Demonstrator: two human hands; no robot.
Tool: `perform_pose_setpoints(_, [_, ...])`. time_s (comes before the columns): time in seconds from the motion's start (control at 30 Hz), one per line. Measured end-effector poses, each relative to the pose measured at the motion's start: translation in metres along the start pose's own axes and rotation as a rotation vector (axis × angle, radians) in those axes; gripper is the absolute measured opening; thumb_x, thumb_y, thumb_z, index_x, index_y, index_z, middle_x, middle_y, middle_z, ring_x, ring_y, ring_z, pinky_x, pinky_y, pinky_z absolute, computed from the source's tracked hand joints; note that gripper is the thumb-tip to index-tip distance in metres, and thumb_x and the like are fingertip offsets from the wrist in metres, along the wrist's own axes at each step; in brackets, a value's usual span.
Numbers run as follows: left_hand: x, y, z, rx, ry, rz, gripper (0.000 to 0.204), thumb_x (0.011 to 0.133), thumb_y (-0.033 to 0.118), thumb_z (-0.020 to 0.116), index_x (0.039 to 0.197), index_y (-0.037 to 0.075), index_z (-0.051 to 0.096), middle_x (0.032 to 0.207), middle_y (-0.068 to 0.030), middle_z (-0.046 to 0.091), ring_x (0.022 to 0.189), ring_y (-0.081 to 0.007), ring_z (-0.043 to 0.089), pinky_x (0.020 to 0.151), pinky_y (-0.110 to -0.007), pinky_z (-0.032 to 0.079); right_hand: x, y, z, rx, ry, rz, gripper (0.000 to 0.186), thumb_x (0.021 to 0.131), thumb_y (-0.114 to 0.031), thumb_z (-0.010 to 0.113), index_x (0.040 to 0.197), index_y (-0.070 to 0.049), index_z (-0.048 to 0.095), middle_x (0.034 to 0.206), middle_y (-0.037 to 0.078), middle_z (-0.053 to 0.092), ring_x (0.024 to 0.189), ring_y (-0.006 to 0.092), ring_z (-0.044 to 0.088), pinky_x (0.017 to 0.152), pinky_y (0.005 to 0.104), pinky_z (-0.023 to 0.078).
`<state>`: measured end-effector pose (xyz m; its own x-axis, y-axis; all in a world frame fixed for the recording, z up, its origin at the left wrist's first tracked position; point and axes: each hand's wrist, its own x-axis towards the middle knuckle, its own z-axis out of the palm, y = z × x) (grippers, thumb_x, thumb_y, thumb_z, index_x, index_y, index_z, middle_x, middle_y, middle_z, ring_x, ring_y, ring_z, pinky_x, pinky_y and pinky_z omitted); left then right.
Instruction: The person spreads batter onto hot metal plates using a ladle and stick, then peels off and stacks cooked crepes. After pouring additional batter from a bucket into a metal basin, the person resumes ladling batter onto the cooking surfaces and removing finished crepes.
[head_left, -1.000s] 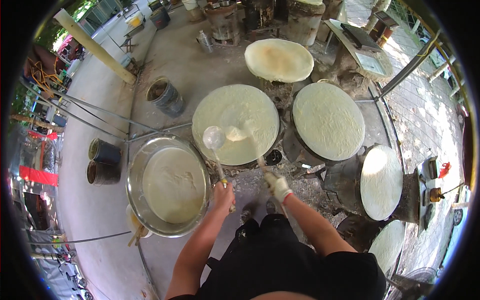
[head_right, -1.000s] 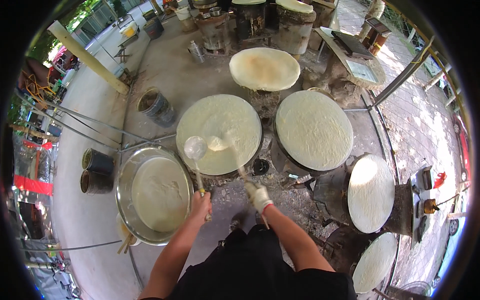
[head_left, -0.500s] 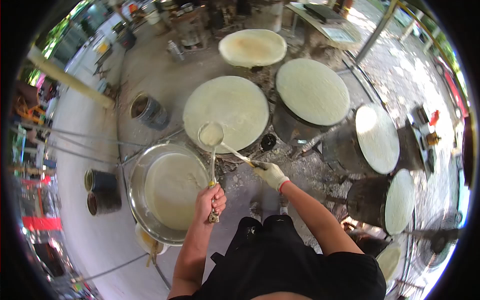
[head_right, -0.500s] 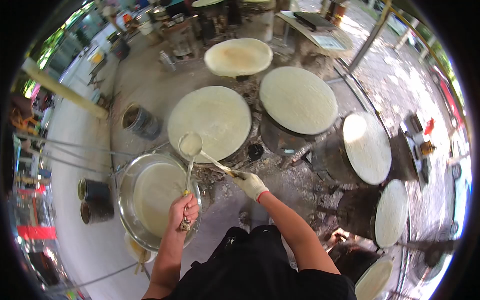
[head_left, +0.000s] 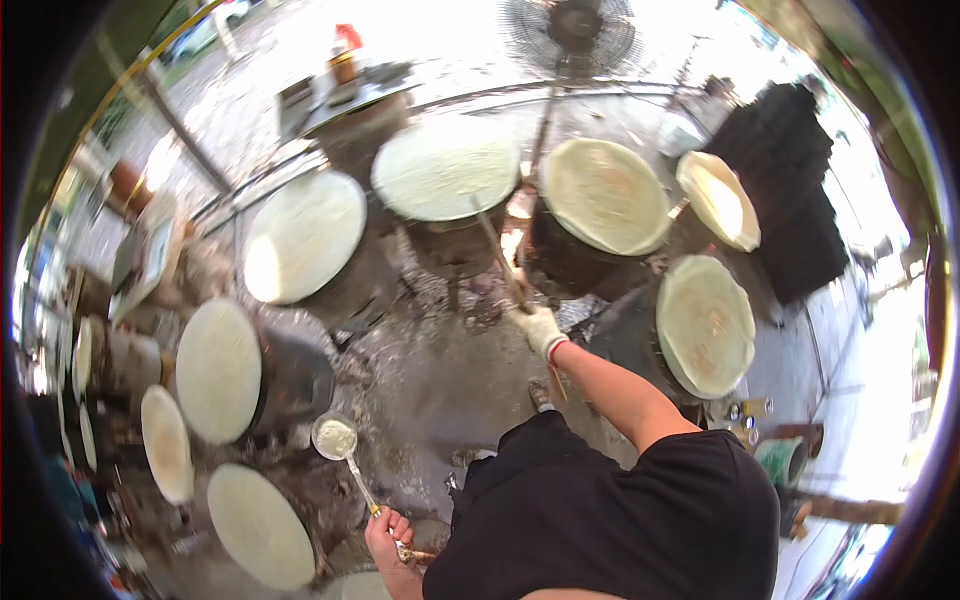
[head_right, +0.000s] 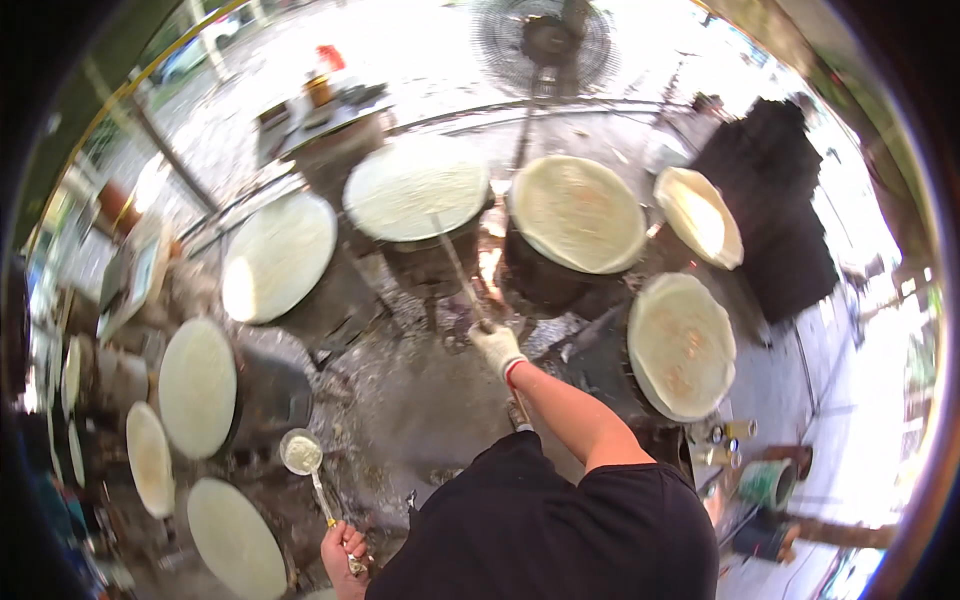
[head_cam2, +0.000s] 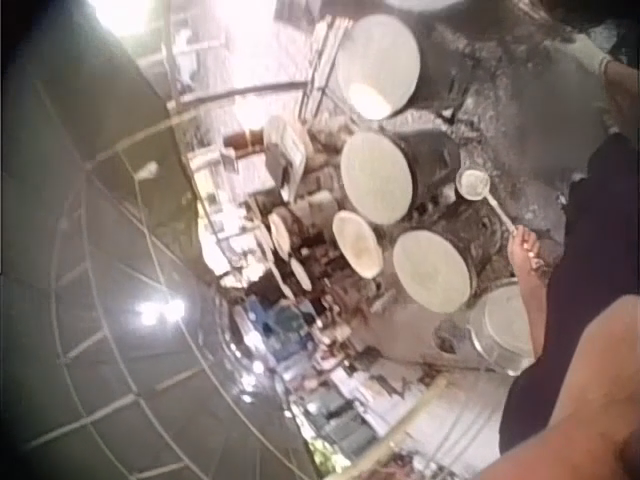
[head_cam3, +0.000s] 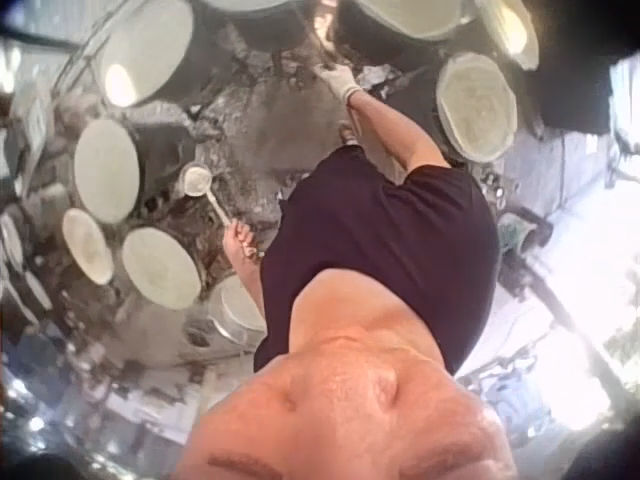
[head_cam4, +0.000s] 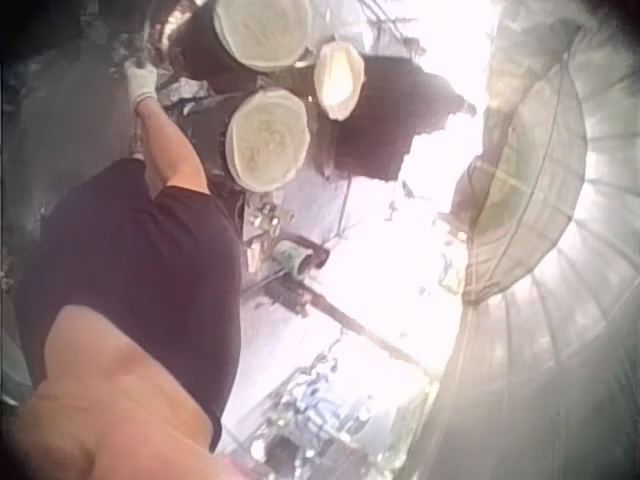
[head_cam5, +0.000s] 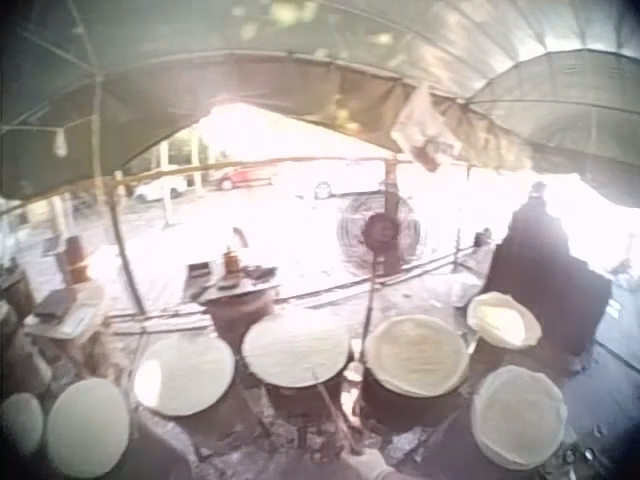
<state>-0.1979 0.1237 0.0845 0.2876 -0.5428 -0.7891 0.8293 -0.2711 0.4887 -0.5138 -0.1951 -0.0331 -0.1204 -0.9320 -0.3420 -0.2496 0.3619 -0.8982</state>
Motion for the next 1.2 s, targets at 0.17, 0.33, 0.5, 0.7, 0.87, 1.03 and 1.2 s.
perform_pose_setpoints(0.17, [0.024,-0.020,0.125,0.121,-0.161,-0.079,0.006,0.093,0.007,0.045,0.087,0.006,0.046,0.062,-0.0007,0.039,0.042,-0.0067,0.035,0.033,-0.021,0.031,0.083,0.058,-0.195,0.102,0.640,0.082,0.032,0.080,-0.029,0.059,0.091,0.000,0.066,0.074,0.010,0.064,0.071,0.0166,0.058,0.066,0.0332,0.046])
perform_pose_setpoints(0.33, [0.031,-0.064,0.241,0.062,-0.325,-0.217,0.010,0.095,0.008,0.041,0.086,0.004,0.041,0.063,-0.0003,0.036,0.042,-0.0057,0.034,0.033,-0.020,0.031,0.178,0.083,-0.361,0.048,0.972,0.270,0.041,0.076,-0.038,0.063,0.095,-0.001,0.069,0.077,0.014,0.065,0.069,0.0215,0.059,0.066,0.0349,0.046])
perform_pose_setpoints(0.5, [0.025,-0.098,0.319,0.123,-0.353,-0.281,0.007,0.094,0.007,0.041,0.096,0.001,0.044,0.065,-0.0006,0.037,0.043,-0.0055,0.034,0.033,-0.020,0.031,0.218,0.049,-0.363,-0.026,0.894,0.434,0.045,0.074,-0.038,0.064,0.099,-0.001,0.068,0.095,0.020,0.067,0.094,0.0351,0.064,0.080,0.0399,0.047])
perform_pose_setpoints(0.7, [0.026,-0.118,0.366,0.244,-0.349,-0.311,0.006,0.094,0.006,0.042,0.094,0.001,0.045,0.065,-0.0004,0.037,0.044,-0.0046,0.033,0.033,-0.019,0.030,0.214,0.009,-0.356,0.212,0.803,0.202,0.036,0.075,-0.033,0.066,0.087,0.001,0.068,0.084,0.019,0.068,0.076,0.0279,0.065,0.071,0.0367,0.049])
perform_pose_setpoints(0.87, [0.044,-0.121,0.378,0.346,-0.384,-0.369,0.017,0.096,0.008,0.039,0.080,0.006,0.038,0.062,0.0007,0.034,0.043,-0.0047,0.032,0.033,-0.019,0.030,0.197,-0.016,-0.336,0.847,0.784,-0.118,0.013,0.079,-0.012,0.066,0.089,-0.004,0.065,0.070,-0.003,0.057,0.058,0.0070,0.048,0.048,0.0266,0.039])
perform_pose_setpoints(1.03, [0.063,-0.128,0.387,0.451,-0.449,-0.461,0.013,0.095,0.008,0.042,0.083,0.004,0.040,0.065,0.0002,0.035,0.045,-0.0050,0.033,0.033,-0.019,0.033,0.045,-0.010,-0.389,1.147,0.862,-0.228,0.021,0.078,-0.017,0.068,0.092,-0.002,0.065,0.072,0.000,0.060,0.063,0.0112,0.055,0.057,0.0248,0.043])
perform_pose_setpoints(1.2, [0.066,-0.140,0.391,0.585,-0.496,-0.534,0.011,0.095,0.009,0.042,0.086,0.003,0.041,0.066,-0.0006,0.038,0.045,-0.0051,0.035,0.034,-0.020,0.033,-0.102,0.126,-0.438,0.905,1.237,0.240,0.027,0.074,-0.020,0.070,0.094,-0.001,0.067,0.067,-0.001,0.058,0.053,0.0074,0.048,0.046,0.0234,0.037])
